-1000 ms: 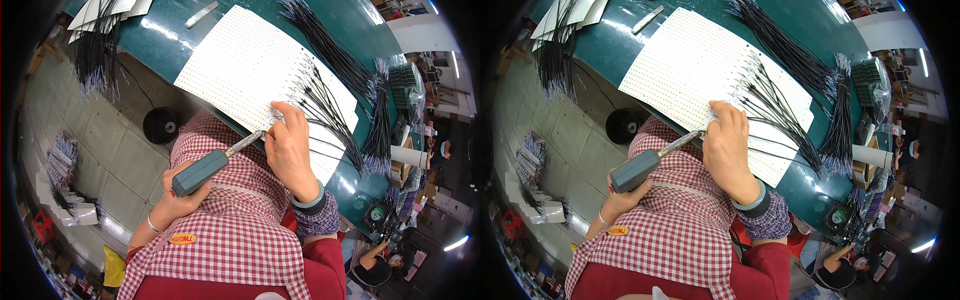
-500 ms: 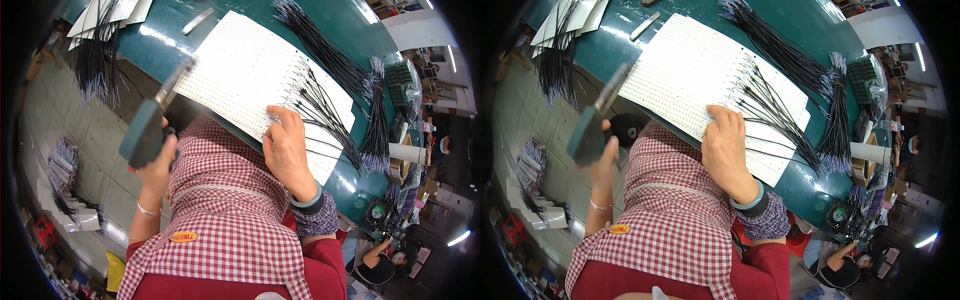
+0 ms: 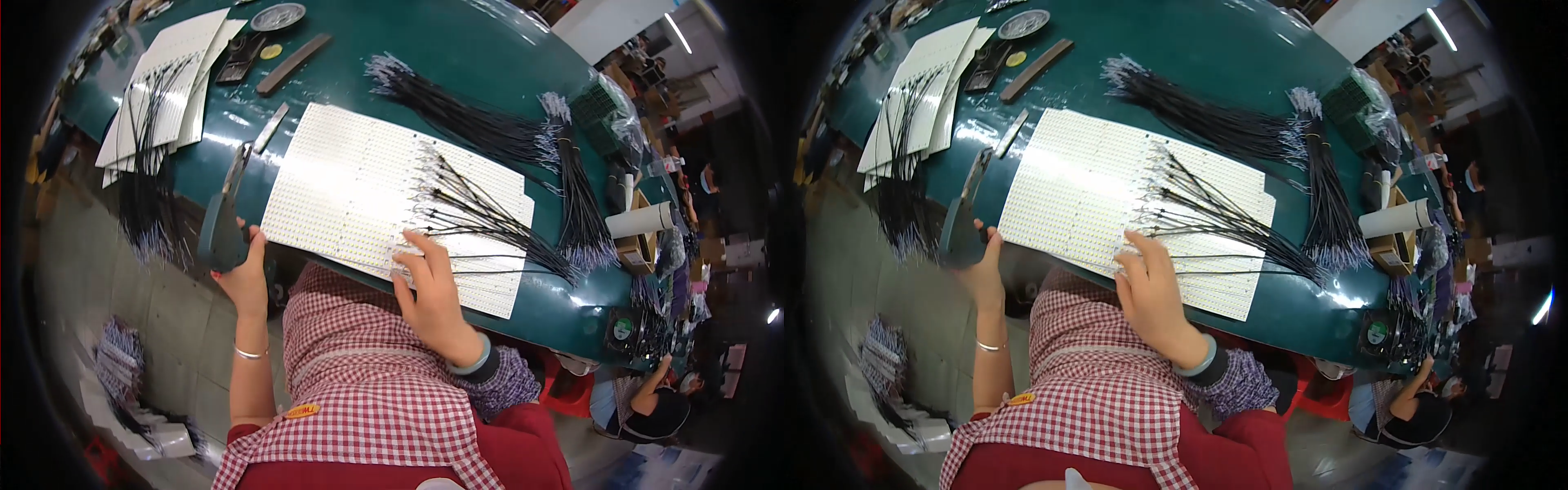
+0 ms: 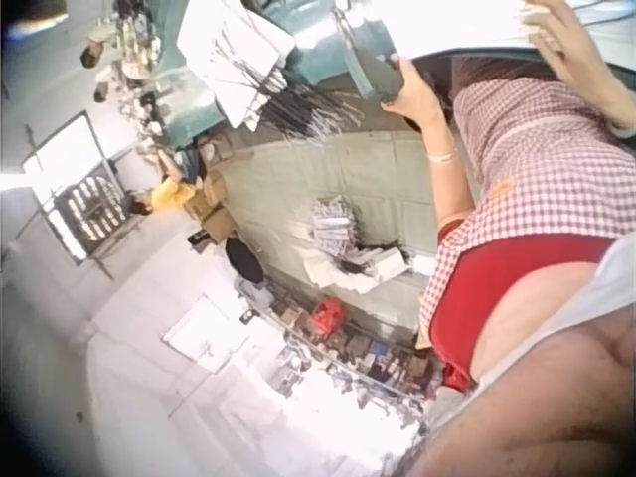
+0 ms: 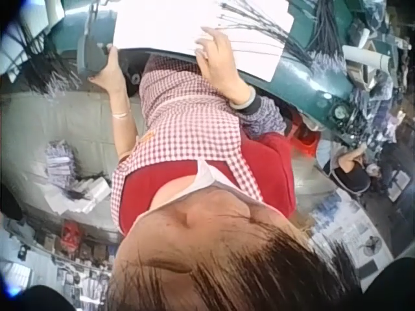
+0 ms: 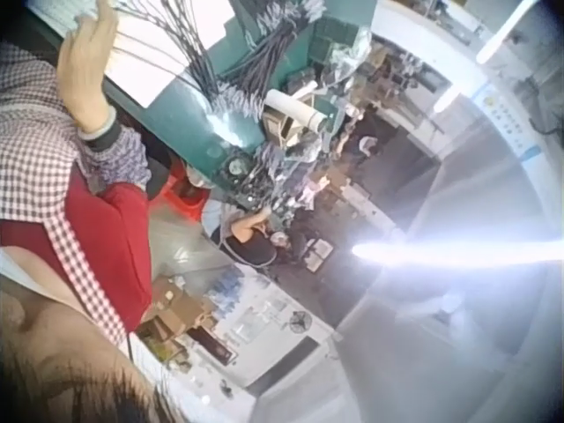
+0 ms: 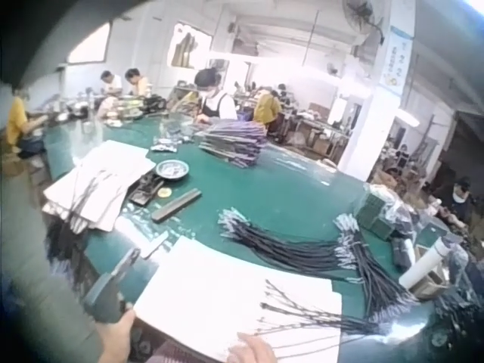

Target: The person solders electrical wires onto LED panels using a soldering iron.

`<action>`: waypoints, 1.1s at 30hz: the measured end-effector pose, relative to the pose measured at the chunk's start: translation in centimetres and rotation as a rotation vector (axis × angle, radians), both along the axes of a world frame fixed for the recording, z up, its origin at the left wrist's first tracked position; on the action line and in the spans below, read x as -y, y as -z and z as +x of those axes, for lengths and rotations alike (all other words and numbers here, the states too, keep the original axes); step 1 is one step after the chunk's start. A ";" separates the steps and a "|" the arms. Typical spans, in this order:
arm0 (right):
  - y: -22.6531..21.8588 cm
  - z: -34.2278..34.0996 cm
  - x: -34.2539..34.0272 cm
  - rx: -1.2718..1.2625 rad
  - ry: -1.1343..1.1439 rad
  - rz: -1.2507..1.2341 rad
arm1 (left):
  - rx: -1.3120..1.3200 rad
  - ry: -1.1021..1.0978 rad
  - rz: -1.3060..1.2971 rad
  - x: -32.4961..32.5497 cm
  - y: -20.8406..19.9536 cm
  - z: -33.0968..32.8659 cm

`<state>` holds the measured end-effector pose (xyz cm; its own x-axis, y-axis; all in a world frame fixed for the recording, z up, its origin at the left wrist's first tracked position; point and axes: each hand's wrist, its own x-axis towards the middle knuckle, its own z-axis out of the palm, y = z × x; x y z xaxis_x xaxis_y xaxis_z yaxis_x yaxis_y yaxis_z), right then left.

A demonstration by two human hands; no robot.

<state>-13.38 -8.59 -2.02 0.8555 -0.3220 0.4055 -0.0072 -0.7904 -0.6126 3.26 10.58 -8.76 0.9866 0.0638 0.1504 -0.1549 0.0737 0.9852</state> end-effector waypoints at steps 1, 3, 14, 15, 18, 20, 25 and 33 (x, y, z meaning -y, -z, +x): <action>0.2 -0.6 -0.7 0.012 0.008 -0.009 | -0.008 0.011 -0.022 -0.1 -0.1 -0.2; 1.4 -2.5 -1.8 0.056 -0.012 0.188 | -0.031 0.045 -0.066 0.7 -1.1 -0.7; 6.0 -3.1 -4.1 -0.154 -0.129 0.772 | 0.042 -0.047 0.105 -0.1 2.0 1.3; 6.4 -3.3 -4.2 -0.171 -0.148 0.770 | 0.060 -0.031 0.093 0.1 2.0 1.4; 6.8 -3.2 -4.1 -0.217 -0.175 0.902 | 0.053 -0.065 0.122 0.8 0.7 0.8; 7.9 -2.6 -4.2 -0.188 -0.195 0.930 | 0.085 -0.078 0.106 0.9 0.3 0.4; 7.0 -0.8 -4.3 -0.122 -0.291 1.827 | 0.096 -0.099 0.043 0.6 -2.6 -1.3; 4.8 1.1 -4.6 0.487 -0.102 2.050 | -0.025 -0.036 -0.079 -1.1 -7.1 -8.9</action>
<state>-12.26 -3.99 -6.81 0.8545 -0.4608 -0.2398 0.3724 0.8653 -0.3355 -5.68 11.73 -1.62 0.9869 0.1100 0.1184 -0.1339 0.1462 0.9802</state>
